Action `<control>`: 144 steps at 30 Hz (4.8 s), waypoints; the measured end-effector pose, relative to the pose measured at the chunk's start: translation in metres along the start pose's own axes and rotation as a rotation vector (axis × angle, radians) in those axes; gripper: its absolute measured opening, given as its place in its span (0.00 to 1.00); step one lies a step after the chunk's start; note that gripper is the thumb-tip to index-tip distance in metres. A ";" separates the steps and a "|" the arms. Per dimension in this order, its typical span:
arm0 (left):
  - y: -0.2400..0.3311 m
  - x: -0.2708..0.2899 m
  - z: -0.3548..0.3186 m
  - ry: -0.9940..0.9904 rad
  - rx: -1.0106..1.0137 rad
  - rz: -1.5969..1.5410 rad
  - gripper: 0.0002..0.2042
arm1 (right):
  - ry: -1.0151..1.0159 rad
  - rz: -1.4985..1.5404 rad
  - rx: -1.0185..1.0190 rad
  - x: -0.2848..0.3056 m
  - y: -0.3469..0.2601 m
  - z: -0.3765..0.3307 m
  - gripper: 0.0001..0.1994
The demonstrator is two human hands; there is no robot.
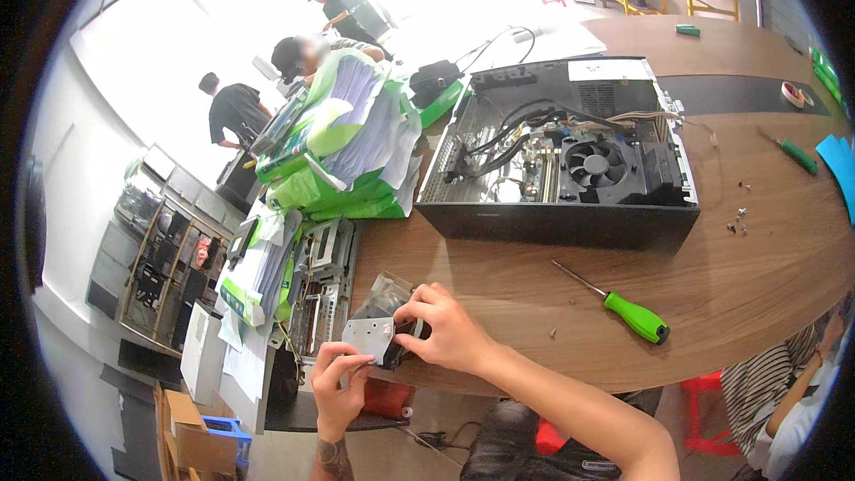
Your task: The person unscrews and removes a metal bracket from a computer fan shroud using a screwdriver, then unscrews screws on the fan casing.
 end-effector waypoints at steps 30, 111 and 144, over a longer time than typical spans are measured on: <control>0.006 -0.017 0.008 0.007 0.103 -0.142 0.10 | -0.002 -0.069 0.166 0.007 0.009 0.001 0.10; -0.009 -0.026 0.021 -0.018 0.142 -0.272 0.16 | -0.028 0.168 -0.070 0.015 0.018 0.003 0.11; -0.008 -0.042 0.019 0.072 -0.211 0.092 0.14 | -0.052 -0.127 -0.004 0.014 0.011 0.000 0.25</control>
Point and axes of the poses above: each hand's wrist, its own z-axis towards the middle knuckle, its own x-axis out of the back of the hand, y = z × x, the point moved 1 cm from there along z, towards the middle knuckle, and after that the axes turned 5 degrees about x, right-handed, at the moved point
